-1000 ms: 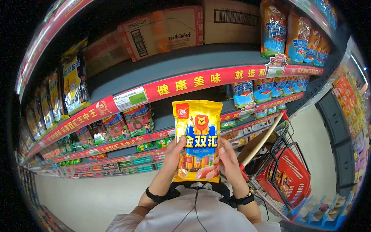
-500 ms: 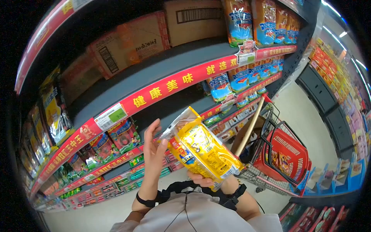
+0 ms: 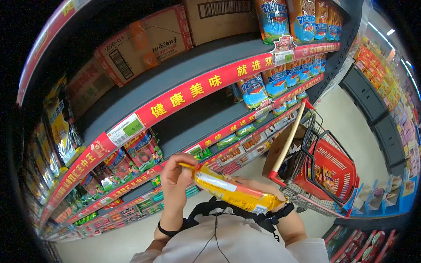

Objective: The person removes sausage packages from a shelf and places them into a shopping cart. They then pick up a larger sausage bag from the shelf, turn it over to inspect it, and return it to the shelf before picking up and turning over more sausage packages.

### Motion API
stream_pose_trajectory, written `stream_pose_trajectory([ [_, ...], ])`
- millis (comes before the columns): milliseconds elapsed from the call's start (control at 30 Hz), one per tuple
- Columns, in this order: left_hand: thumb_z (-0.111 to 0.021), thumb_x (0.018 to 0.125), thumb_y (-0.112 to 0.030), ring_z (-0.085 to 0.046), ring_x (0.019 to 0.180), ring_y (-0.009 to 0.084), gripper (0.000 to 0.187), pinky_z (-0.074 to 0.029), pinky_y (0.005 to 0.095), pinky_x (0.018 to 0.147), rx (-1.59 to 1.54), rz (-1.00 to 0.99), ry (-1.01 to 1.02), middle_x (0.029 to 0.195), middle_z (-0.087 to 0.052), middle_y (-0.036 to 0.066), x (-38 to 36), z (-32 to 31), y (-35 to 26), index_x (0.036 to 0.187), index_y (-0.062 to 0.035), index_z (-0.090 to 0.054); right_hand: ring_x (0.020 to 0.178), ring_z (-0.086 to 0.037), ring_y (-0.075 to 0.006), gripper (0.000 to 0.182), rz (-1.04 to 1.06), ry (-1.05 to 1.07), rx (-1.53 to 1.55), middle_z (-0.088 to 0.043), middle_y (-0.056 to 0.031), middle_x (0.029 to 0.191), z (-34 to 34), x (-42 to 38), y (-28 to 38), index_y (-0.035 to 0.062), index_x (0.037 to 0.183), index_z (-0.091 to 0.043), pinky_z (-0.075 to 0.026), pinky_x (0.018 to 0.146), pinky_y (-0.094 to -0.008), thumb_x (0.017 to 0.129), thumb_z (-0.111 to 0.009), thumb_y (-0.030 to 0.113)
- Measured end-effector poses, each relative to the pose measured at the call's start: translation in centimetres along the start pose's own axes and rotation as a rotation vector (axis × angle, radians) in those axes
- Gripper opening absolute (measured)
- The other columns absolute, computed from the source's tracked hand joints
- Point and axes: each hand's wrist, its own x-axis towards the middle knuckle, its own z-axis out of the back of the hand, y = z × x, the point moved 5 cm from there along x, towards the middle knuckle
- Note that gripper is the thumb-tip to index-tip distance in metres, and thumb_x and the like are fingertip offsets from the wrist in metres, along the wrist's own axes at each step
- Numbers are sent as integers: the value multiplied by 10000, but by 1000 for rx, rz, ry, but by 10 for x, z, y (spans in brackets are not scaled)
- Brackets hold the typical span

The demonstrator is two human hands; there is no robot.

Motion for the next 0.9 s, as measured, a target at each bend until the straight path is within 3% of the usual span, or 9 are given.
stream_pose_trajectory([
  [67,-569,829,-136,-509,850,146,164,-399,275,780,-11,40,-97,882,-538,75,-5,5,3,900,2,-516,1006,-515,-104,539,-429,-75,-69,-531,-104,1182,7,7,-2,26,1256,-466,-377,870,-205,906,-459,436],
  [100,-527,848,-93,-488,806,136,92,-396,274,742,-30,27,-102,845,-516,68,-5,4,0,833,-10,-491,1000,-498,-101,578,-368,-39,-256,-536,-99,1158,11,12,1,-14,1222,-482,-381,855,-202,902,-449,467],
  [333,-529,877,-179,-474,791,132,169,-387,262,724,-142,-53,-154,854,-493,71,-8,5,-9,835,-19,-491,951,-497,-73,544,-379,24,-14,-553,-70,1096,-15,14,33,-34,1189,-492,-405,827,-201,909,-460,431],
  [400,-523,879,-335,-395,765,134,314,-305,267,716,-151,-16,-190,794,-438,58,-8,6,-10,767,-50,-449,935,-505,-65,529,-386,15,-23,-559,-63,1090,-21,14,44,-31,1189,-492,-415,811,-197,912,-462,418],
  [567,-484,901,-323,-354,720,132,313,-291,276,679,-335,-73,-179,742,-401,40,-6,8,-8,732,-71,-409,911,-535,-57,502,-412,72,115,-577,-48,1071,-25,18,39,-23,1190,-493,-440,788,-199,916,-461,397],
  [733,-483,914,-286,-431,749,126,271,-343,269,710,-485,1,-205,757,-452,35,-2,17,1,772,-56,-476,770,-597,-85,507,-565,-138,220,-611,-45,972,-29,13,41,5,1189,-497,-492,629,-197,896,-488,418],
  [800,-482,919,-264,-442,730,109,240,-358,263,720,-589,230,-372,762,-472,26,-1,22,13,794,-60,-499,678,-597,-113,528,-554,-11,367,-617,-69,893,-12,33,-18,7,1217,-460,-492,524,-229,887,-502,416],
  [867,-486,920,-244,-471,745,102,204,-377,262,739,-572,230,-344,803,-516,28,2,35,29,834,-64,-528,654,-588,-139,557,-662,389,975,-598,-121,925,-27,39,-38,-9,1269,-384,-482,472,-262,899,-476,398],
  [900,-495,915,-236,-492,799,110,184,-381,264,780,-584,281,-306,857,-542,36,5,37,34,878,-63,-543,623,-564,-199,733,-491,474,941,-552,-193,933,-29,45,-35,-38,1315,-286,-453,433,-276,856,-468,504],
])
